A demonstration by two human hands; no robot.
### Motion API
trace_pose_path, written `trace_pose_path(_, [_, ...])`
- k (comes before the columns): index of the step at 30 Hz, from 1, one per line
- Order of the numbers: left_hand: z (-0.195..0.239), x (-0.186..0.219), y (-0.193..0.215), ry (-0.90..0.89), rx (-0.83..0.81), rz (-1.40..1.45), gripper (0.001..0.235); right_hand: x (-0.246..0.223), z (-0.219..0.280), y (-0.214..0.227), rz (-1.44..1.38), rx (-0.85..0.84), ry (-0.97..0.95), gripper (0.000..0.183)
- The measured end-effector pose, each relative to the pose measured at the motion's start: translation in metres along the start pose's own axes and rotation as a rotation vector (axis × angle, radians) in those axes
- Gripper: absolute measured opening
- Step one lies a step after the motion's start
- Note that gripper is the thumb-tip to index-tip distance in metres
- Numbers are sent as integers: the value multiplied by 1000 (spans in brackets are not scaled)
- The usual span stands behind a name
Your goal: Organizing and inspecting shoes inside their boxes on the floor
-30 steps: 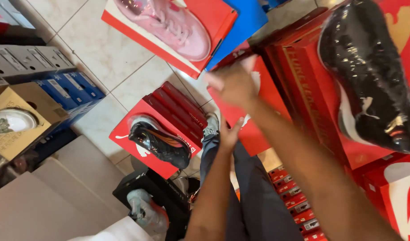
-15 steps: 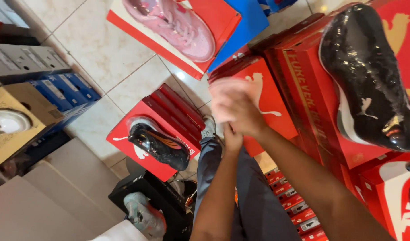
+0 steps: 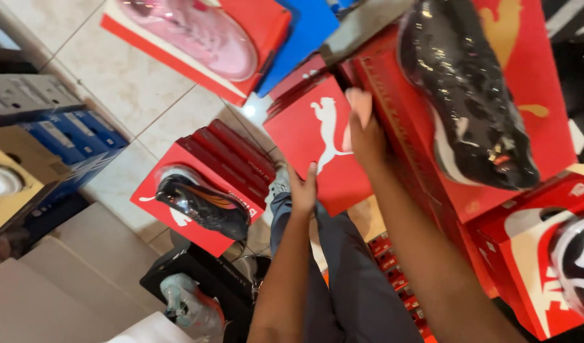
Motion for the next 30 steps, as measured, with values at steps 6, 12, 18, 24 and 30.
trace_pose_path(6, [0, -10, -6, -106, 3, -34, 84, -13, 124, 51, 195, 459, 336, 55])
trace_pose_path(12, [1, 3, -11, -168, 6, -118, 88, 96, 160, -61, 773, 417, 889, 36])
trace_pose_path(18, [0, 2, -8, -92, -69, -229, 84, 84, 148, -39, 738, 202, 996, 72])
trace_pose_path(24, [4, 28, -10, -21, -121, -266, 78, -41, 97, -34, 582, 218, 652, 88])
trace_pose_path(30, [8, 81, 2, -432, 108, -148, 91, -41, 122, -50, 379, 146, 1024, 70])
Point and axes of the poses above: each hand's wrist, its own z-axis away from the middle knuckle, its own y-axis out of the back of the hand, x = y × z, the point moved 6 cm from there along -z, towards the middle knuckle, and after that the axes turned 4 degrees about z, right-handed, at the moved point
